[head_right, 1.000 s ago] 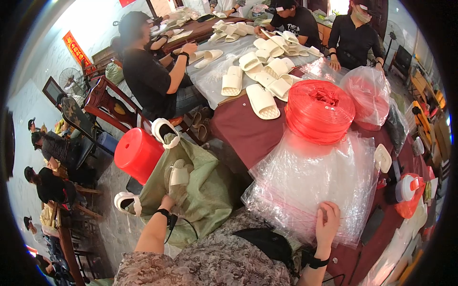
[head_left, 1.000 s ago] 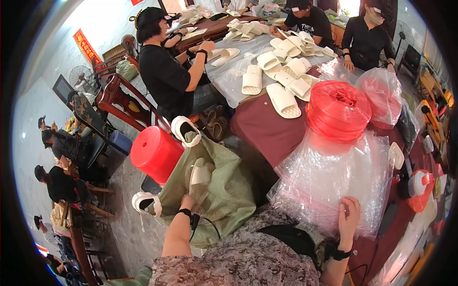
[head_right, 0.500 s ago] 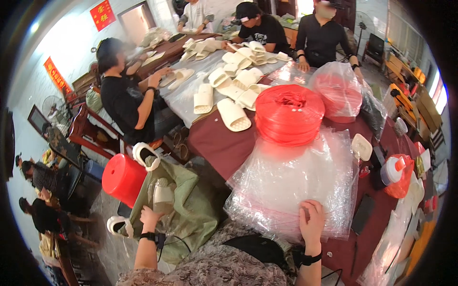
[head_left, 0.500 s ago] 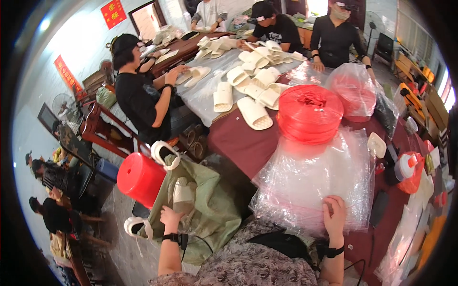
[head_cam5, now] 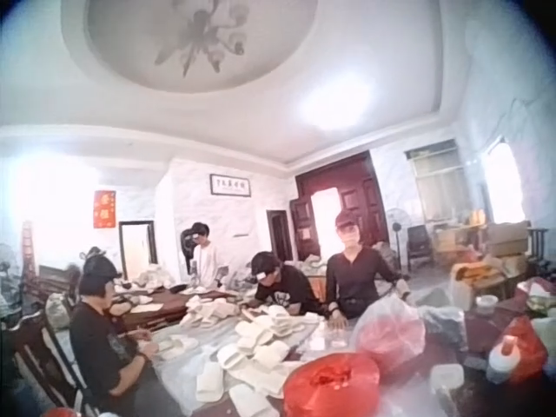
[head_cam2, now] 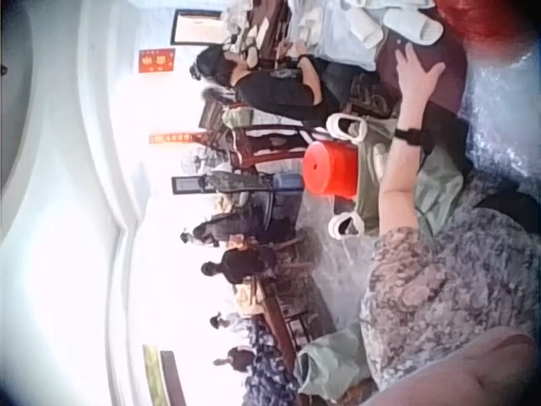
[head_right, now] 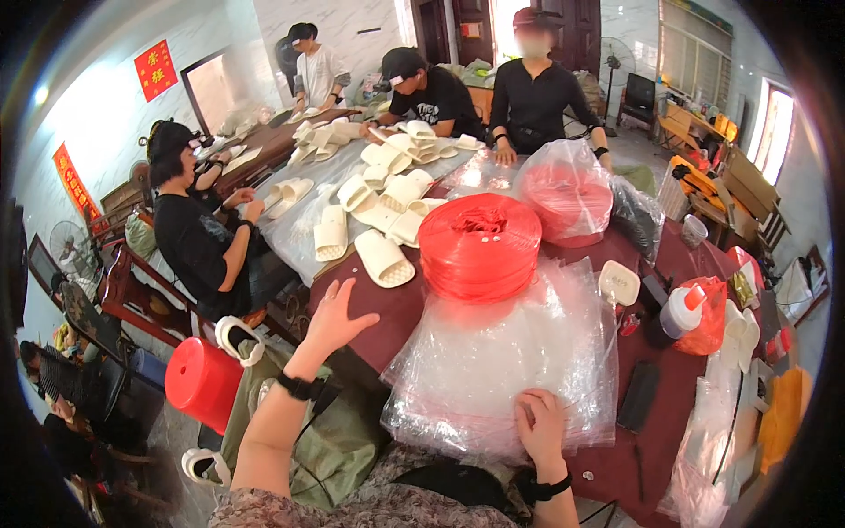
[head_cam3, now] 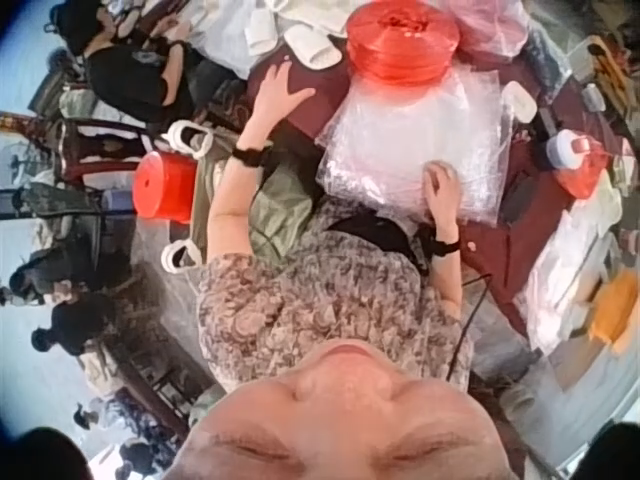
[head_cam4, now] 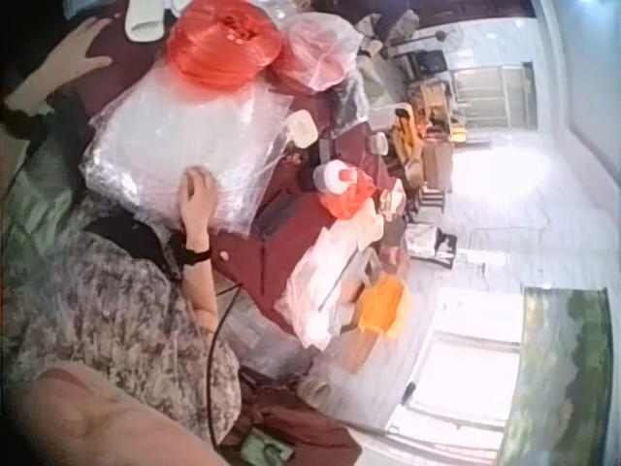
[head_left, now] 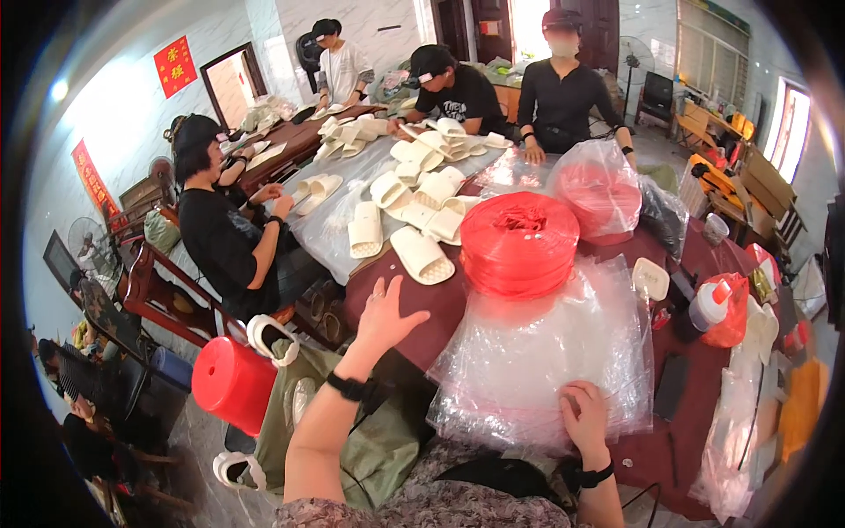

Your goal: The recorder packages white sandals into plastic bags and places them into a larger transport sack.

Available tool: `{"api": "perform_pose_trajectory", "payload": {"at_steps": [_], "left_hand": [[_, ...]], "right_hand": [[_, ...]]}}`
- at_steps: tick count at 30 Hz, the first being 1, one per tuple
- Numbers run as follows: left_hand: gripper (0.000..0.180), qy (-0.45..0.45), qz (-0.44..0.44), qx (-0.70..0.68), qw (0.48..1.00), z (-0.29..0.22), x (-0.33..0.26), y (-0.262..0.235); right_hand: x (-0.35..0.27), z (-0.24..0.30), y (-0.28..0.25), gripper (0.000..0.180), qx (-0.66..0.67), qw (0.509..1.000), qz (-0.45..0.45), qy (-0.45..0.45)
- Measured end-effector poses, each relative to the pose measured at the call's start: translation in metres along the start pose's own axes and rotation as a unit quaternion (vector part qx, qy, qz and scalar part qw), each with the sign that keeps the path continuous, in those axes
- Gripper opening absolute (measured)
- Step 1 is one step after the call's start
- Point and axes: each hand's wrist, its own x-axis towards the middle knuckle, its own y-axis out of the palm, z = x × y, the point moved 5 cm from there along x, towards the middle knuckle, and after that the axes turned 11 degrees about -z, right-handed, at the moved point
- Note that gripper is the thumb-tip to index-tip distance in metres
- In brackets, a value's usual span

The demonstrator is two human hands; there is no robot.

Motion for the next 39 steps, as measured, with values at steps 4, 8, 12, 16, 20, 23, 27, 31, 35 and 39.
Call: {"api": "perform_pose_trajectory", "payload": {"at_steps": [4, 8, 12, 16, 20, 23, 27, 31, 35, 39], "left_hand": [[0.097, -0.020, 0.013, -0.020, 1.000, 0.015, 0.083, 0.072], [0.100, -0.066, 0.042, 0.039, 0.996, 0.035, 0.153, 0.129], [0.104, -0.063, 0.066, 0.046, 0.995, 0.021, 0.197, 0.166], [0.114, -0.094, 0.084, 0.069, 0.990, 0.038, 0.207, 0.190], [0.091, -0.047, 0.067, -0.034, 0.996, 0.053, 0.206, 0.211], [0.063, -0.097, 0.040, -0.100, 0.989, 0.085, 0.198, 0.215], [0.059, -0.090, -0.038, -0.047, 0.994, 0.086, 0.185, 0.204], [0.059, -0.087, -0.040, -0.118, 0.988, 0.104, 0.161, 0.161], [0.045, -0.204, -0.010, -0.284, 0.937, 0.107, 0.121, 0.111], [0.034, -0.278, 0.078, -0.492, 0.821, 0.054, 0.069, 0.048]], "right_hand": [[0.004, -0.003, 0.003, 0.016, -0.008, 1.000, -0.002, -0.026], [0.007, -0.006, 0.004, 0.017, -0.013, 1.000, 0.000, -0.011], [0.002, -0.017, -0.001, 0.018, -0.035, 0.999, -0.012, -0.011], [0.009, -0.004, -0.002, 0.017, -0.037, 0.999, -0.018, -0.014], [0.003, -0.002, -0.007, 0.019, -0.037, 0.999, -0.007, 0.022], [0.005, 0.002, -0.005, 0.018, -0.039, 0.999, -0.021, -0.008], [0.002, -0.015, 0.007, 0.016, -0.044, 0.999, -0.009, -0.018], [0.006, -0.009, 0.003, 0.017, -0.049, 0.997, -0.027, -0.046], [0.004, -0.008, 0.001, 0.016, -0.030, 0.998, -0.034, -0.045], [-0.002, -0.004, -0.004, 0.015, -0.036, 0.998, -0.033, -0.035]]}}
